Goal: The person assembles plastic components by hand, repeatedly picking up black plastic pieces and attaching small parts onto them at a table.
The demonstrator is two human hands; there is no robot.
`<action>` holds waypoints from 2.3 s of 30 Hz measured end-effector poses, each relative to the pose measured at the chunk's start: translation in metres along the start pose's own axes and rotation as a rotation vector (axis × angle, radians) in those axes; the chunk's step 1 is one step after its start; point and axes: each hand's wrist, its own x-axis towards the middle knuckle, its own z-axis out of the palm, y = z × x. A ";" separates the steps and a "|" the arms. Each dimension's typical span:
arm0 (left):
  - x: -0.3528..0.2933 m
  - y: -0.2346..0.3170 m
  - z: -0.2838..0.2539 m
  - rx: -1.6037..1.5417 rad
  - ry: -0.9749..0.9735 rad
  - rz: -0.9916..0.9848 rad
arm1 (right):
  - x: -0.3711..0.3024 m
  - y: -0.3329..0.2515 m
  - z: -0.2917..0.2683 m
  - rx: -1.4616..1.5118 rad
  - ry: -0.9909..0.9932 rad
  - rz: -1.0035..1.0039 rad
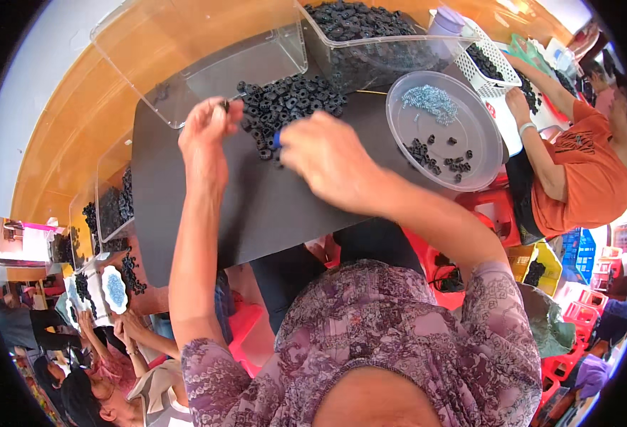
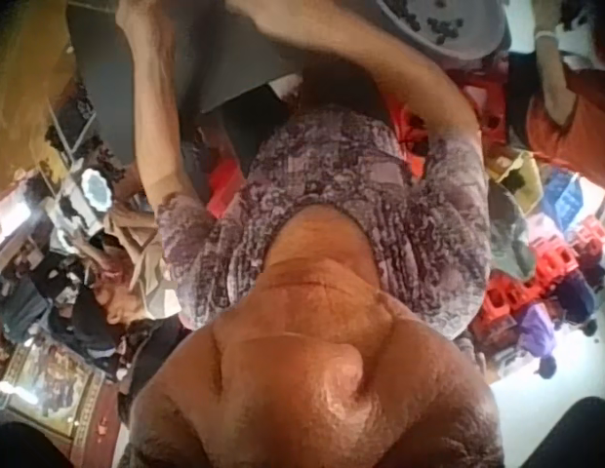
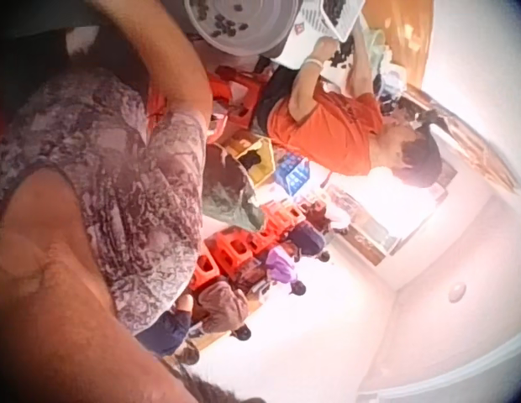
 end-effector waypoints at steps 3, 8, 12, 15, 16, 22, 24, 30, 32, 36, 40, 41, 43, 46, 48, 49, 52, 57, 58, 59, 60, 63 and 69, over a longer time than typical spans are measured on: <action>0.048 -0.024 -0.015 0.106 0.010 0.146 | 0.029 0.044 0.031 -0.304 0.084 0.073; 0.081 -0.057 -0.016 0.106 -0.011 0.153 | 0.047 0.075 0.049 -0.419 -0.164 0.317; 0.087 -0.077 -0.014 0.141 -0.075 0.112 | 0.046 0.088 0.065 -0.530 -0.153 0.380; 0.080 -0.080 -0.015 0.144 -0.079 0.054 | 0.048 0.085 0.068 -0.418 -0.202 0.432; 0.077 -0.080 -0.014 0.112 -0.085 0.027 | 0.045 0.081 0.067 -0.399 -0.202 0.410; 0.053 -0.070 -0.021 0.112 -0.121 -0.016 | 0.028 0.056 0.064 -0.291 -0.238 0.394; 0.047 -0.067 -0.022 0.120 -0.127 -0.015 | 0.024 0.055 0.060 -0.331 -0.131 0.372; 0.045 -0.060 -0.030 0.148 -0.102 0.017 | 0.003 0.061 0.043 -0.449 -0.075 0.352; 0.056 -0.055 -0.029 0.183 -0.097 0.065 | -0.001 0.057 0.042 -0.433 -0.106 0.364; 0.091 -0.057 -0.017 0.203 -0.217 0.125 | -0.005 0.059 0.033 -0.545 0.033 0.354; 0.118 -0.066 -0.028 0.310 -0.174 0.130 | 0.001 0.056 0.039 -0.625 -0.106 0.416; 0.126 -0.070 -0.041 0.321 -0.162 0.090 | 0.003 0.054 0.045 -0.511 -0.035 0.420; 0.129 -0.074 -0.040 0.303 -0.184 0.090 | 0.004 0.051 0.040 -0.368 -0.015 0.415; 0.131 -0.080 -0.031 0.270 -0.237 0.004 | 0.014 0.061 0.039 -0.357 -0.002 0.370; 0.129 -0.080 -0.029 0.260 -0.257 0.004 | 0.028 0.069 0.042 -0.354 -0.013 0.386; 0.127 -0.081 -0.029 0.250 -0.269 0.001 | 0.033 0.075 0.047 -0.347 0.000 0.398; 0.120 -0.073 -0.025 0.249 -0.283 -0.054 | 0.047 0.083 0.060 -0.347 -0.019 0.432; 0.113 -0.074 -0.029 0.270 -0.330 -0.048 | 0.055 0.085 0.078 -0.341 -0.079 0.427; 0.112 -0.072 -0.030 0.287 -0.354 -0.055 | 0.055 0.084 0.082 -0.331 -0.087 0.411; 0.102 -0.059 -0.029 0.305 -0.357 -0.066 | 0.055 0.075 0.078 -0.363 -0.172 0.337; 0.104 -0.065 -0.035 0.292 -0.373 -0.032 | 0.055 0.072 0.077 -0.359 -0.165 0.356; 0.090 -0.052 -0.013 0.294 -0.408 -0.097 | 0.044 0.067 0.062 -0.333 -0.174 0.397; 0.069 -0.050 -0.022 0.169 -0.407 -0.222 | 0.047 0.075 0.059 -0.398 -0.016 0.353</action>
